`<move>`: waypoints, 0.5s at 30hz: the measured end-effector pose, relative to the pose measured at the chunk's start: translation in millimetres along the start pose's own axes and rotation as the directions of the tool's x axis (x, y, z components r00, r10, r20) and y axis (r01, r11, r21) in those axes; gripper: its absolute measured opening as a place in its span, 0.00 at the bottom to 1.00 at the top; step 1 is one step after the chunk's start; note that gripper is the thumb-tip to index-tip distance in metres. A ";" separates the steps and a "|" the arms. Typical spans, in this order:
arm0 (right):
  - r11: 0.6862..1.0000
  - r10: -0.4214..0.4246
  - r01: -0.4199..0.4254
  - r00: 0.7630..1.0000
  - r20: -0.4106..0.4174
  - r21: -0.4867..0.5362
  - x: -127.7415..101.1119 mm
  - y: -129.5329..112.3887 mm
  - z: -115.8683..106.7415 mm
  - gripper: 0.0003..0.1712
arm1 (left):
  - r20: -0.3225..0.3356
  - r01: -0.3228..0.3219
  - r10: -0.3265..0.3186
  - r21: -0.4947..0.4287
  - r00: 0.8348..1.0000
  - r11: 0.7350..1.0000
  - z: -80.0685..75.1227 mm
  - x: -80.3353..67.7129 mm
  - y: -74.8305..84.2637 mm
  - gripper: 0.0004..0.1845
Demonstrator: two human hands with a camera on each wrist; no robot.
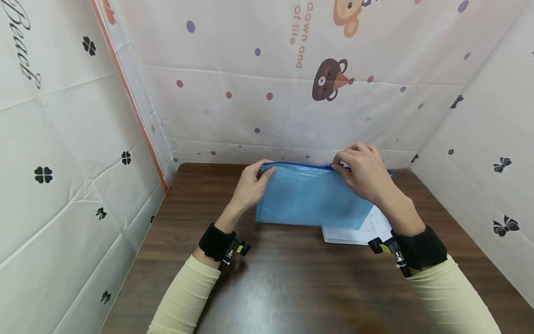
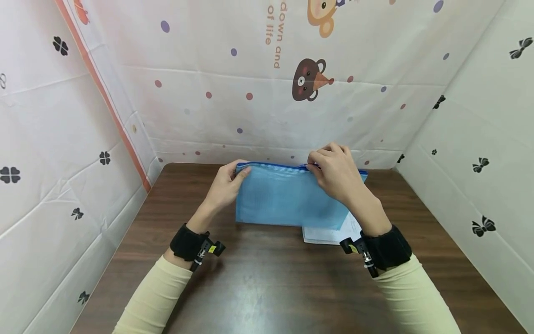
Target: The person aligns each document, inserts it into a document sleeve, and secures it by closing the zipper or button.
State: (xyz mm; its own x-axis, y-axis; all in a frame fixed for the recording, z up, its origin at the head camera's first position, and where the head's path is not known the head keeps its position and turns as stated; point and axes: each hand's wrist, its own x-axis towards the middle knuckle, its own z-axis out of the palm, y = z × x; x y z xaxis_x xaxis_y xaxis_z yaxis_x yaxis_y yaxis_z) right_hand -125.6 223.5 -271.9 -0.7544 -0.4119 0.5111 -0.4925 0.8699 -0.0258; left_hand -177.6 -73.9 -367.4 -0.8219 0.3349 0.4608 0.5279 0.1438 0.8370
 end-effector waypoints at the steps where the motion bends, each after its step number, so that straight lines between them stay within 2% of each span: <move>1: 1.000 0.004 -0.004 1.000 0.000 -0.003 -0.4 0.0 -0.1 0.04 | -0.003 0.001 -0.001 -0.001 1.000 1.000 -0.7 -0.5 -0.5 0.13; 15: 1.000 0.024 -0.024 1.000 -0.007 -0.005 -5.4 4.9 -5.5 0.05 | -0.020 -0.013 0.013 -0.014 1.000 1.000 -5.5 0.6 -1.7 0.13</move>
State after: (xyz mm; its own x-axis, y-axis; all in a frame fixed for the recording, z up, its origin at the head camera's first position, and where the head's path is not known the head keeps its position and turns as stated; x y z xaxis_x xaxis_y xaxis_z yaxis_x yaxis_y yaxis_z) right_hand -121.5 231.5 -270.0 -0.7631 -0.3889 0.5162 -0.4721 0.8809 -0.0343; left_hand -180.1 -79.0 -366.9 -0.8192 0.3184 0.4771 0.5354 0.1262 0.8351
